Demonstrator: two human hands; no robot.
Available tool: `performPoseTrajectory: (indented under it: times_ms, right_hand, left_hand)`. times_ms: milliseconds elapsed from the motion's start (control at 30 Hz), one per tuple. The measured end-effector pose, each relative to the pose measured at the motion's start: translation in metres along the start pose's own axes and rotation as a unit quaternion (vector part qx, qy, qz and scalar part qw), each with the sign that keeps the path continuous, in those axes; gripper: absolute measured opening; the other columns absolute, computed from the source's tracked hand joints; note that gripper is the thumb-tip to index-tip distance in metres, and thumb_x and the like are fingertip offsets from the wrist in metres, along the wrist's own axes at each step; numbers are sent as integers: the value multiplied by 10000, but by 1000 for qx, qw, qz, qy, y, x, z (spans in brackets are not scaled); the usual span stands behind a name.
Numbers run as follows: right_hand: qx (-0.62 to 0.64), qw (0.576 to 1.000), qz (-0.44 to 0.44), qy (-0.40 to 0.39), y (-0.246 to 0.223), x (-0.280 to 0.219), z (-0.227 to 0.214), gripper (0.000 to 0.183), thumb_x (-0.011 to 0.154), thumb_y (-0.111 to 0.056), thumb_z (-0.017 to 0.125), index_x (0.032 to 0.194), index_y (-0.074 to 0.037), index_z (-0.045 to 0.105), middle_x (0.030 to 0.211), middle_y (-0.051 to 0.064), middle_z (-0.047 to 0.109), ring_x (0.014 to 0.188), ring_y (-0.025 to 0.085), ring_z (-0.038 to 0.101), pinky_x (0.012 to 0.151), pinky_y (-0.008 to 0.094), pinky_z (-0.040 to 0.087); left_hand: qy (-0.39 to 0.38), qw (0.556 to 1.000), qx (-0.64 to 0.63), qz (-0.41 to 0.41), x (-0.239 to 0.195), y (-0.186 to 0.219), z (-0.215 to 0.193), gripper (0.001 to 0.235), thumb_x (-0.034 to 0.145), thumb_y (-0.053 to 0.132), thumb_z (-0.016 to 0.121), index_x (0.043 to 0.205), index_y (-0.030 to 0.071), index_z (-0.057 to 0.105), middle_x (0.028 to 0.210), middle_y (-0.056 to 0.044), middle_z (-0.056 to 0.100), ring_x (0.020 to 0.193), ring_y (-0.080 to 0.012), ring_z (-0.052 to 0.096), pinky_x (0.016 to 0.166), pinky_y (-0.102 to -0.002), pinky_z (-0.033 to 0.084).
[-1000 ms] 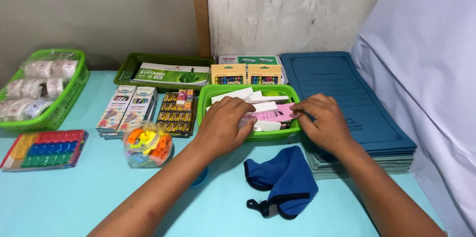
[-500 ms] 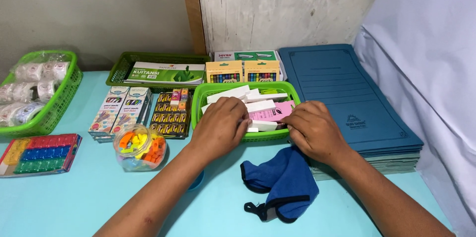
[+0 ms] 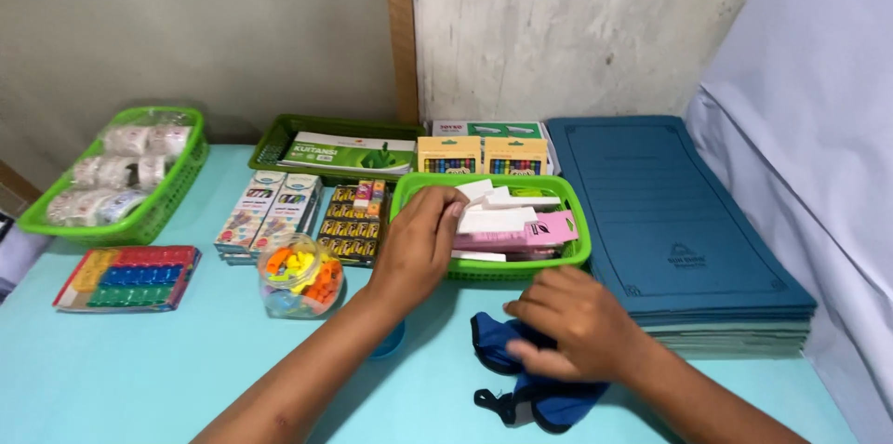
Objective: Organizing and sorting various stationery items on a desk, putting small items into a pouch.
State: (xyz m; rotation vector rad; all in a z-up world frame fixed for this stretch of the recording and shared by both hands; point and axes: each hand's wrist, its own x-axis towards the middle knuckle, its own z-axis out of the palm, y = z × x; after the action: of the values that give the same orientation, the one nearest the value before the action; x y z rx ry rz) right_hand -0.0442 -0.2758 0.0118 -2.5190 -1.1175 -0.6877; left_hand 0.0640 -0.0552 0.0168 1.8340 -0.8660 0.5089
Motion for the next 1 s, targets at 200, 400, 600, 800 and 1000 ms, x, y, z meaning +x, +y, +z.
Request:
performPoseTrajectory:
  times_ms: [200,400,600,800,1000]
  right_hand:
    - [74,987,53,-136,4,-5,22,399,804,-327,779,1043,-9,757,873,141,721,824,326,687,737,456,521]
    - [34,958,223,-176,14,-5,18,329,713,-203,690,994,-46,756,816,139,757,726,301,733,715,439,587]
    - [-13,907,308,-286,4,5,17,307,764,-238,693,1006,-56,743,823,136,752,751,280,733,763,415,594]
    - [28,939,259,-222,6,2,21,380,768,-270,744,1075,-46,755,902,126,762,748,294,734,703,443,572]
    - [13,922,274,-273,4,4,19,356,816,-297,716,1092,-74,744,878,104,749,742,266,735,710,415,582]
  left_hand:
    - [-117,977,-1,-178,-28,32,-36,265,887,118,603,1124,28,683,982,-148,657,825,-323,675,709,-427,534]
    - [-96,995,24,-9,-71,11,-30,207,889,107,643,1061,9,701,1039,-167,680,984,-361,671,849,-448,551]
    - [-245,960,134,-20,-74,29,-19,160,848,164,689,970,60,691,798,-143,699,770,-357,677,727,-504,503]
    - [-289,935,197,61,-96,18,1,174,865,176,702,927,43,609,662,-123,663,615,-358,651,609,-484,499]
    - [-311,924,223,14,-99,10,6,196,925,229,682,1016,64,627,804,-124,707,771,-336,681,682,-483,497]
